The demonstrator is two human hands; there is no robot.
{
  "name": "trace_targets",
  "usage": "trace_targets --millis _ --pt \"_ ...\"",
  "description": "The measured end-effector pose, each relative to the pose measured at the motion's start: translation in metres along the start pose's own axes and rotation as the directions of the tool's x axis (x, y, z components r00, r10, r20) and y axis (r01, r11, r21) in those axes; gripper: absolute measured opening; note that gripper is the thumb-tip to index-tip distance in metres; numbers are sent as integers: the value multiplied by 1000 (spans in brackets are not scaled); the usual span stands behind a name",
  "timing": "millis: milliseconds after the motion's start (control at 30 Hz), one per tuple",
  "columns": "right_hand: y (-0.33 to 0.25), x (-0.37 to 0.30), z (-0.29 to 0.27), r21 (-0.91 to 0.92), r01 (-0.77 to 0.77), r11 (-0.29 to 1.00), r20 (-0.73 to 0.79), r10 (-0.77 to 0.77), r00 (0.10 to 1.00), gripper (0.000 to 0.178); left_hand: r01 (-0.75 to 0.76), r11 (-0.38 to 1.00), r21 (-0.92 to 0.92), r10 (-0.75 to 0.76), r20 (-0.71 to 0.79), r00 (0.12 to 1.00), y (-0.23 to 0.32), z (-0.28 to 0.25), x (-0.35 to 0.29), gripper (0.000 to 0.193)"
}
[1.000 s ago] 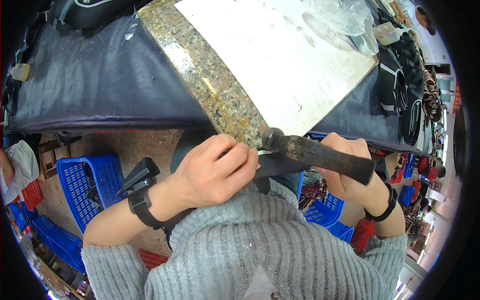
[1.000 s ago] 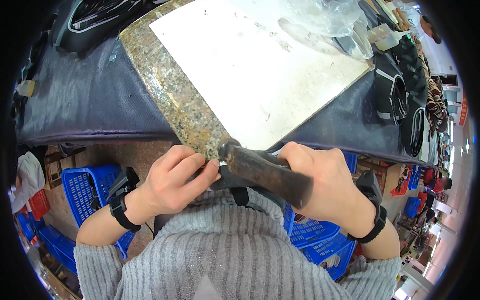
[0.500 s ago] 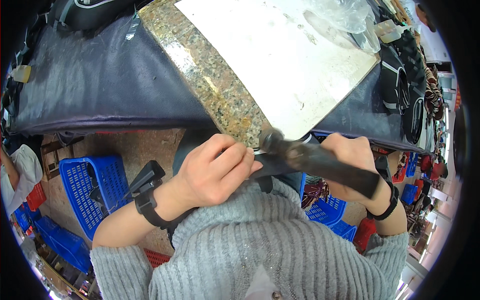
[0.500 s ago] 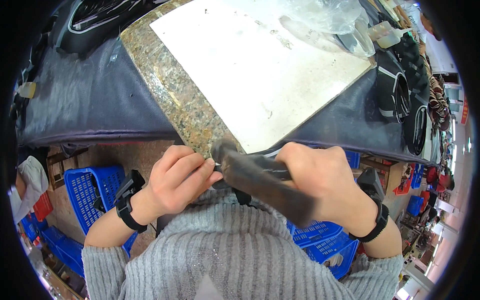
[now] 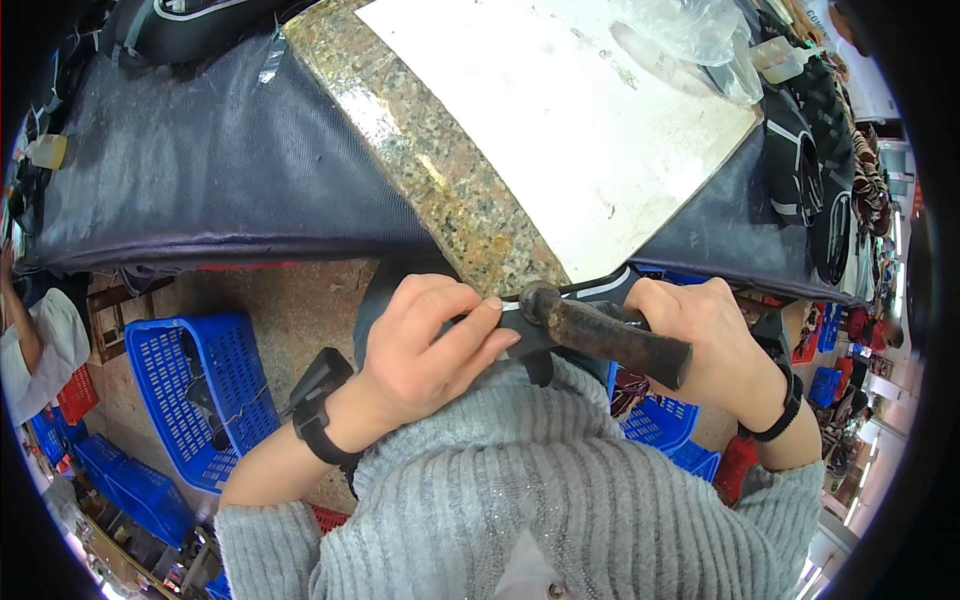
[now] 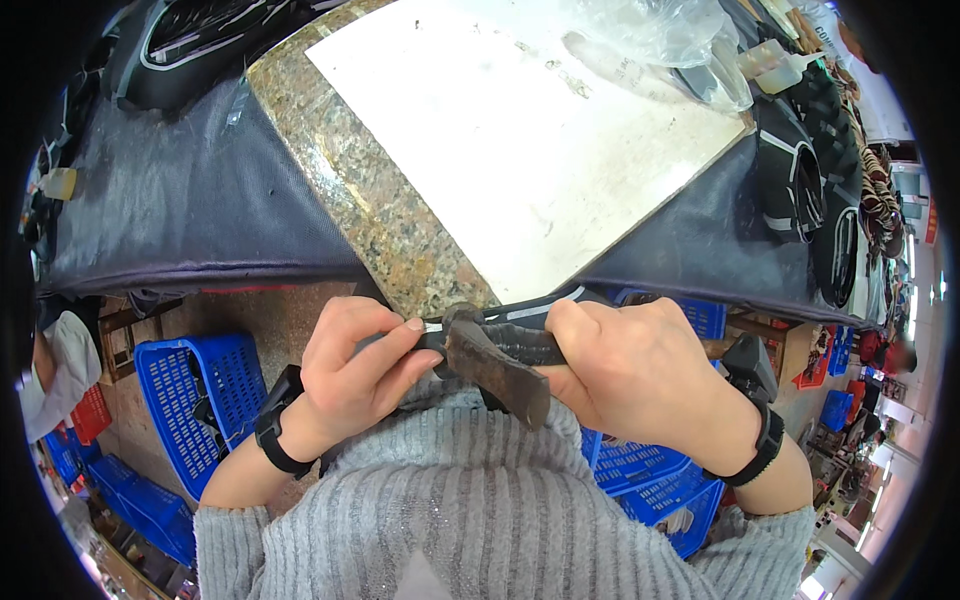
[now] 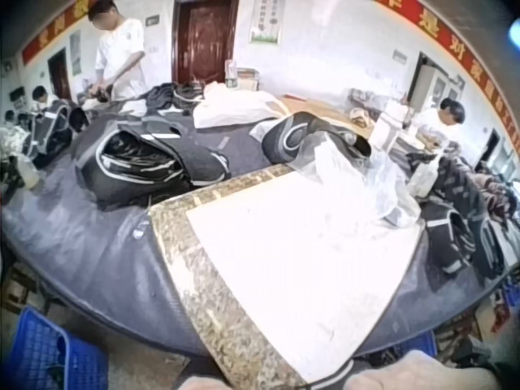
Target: Assembling and hammering leather shoe parts at a workbench.
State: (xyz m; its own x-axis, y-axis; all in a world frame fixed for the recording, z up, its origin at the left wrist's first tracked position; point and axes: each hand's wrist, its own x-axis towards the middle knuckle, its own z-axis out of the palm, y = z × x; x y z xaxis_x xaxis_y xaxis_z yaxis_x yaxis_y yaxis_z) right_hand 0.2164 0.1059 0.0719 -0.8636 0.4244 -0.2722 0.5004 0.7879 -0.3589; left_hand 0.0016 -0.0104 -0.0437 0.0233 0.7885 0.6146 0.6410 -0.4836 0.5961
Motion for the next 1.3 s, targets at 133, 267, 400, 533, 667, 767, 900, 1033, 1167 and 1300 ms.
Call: trace_targets --millis 133,267,400,533,667,767,900,1033,1167,1300 --pt "1 1 -1 -21 -11 1000 32 11 999 29 70 997 -17 -70 -1 998 3 -2 0 37" --pt "5 1 2 -12 -18 1000 18 19 1000 23 358 923 -143 -359 23 933 14 -7 6 35" --pt "6 1 2 2 -16 1000 12 16 1000 21 238 968 -75 -235 49 971 12 -7 5 32" --pt "8 5 -1 34 -10 999 31 8 999 22 -7 996 91 2 52 999 11 -6 10 30" --pt "8 1 -11 3 -48 999 1 48 999 24 -36 992 119 29 65 997 12 -5 9 30" --pt "5 2 -6 51 6 999 -57 -3 998 25 -50 989 136 40 71 997 11 -5 9 31" --pt "3 4 0 43 14 999 -36 -12 999 25 -80 988 131 70 81 994 11 -6 12 30" --pt "-4 7 -3 74 0 997 -28 2 1000 24 -82 986 144 70 84 994 13 -6 11 28" --pt "1 1 -1 84 -30 996 -69 35 997 20 27 998 55 -31 70 997 12 -5 14 30" --pt "0 -8 0 156 -80 985 -158 105 982 18 31 996 79 -35 60 998 17 1 33 34"
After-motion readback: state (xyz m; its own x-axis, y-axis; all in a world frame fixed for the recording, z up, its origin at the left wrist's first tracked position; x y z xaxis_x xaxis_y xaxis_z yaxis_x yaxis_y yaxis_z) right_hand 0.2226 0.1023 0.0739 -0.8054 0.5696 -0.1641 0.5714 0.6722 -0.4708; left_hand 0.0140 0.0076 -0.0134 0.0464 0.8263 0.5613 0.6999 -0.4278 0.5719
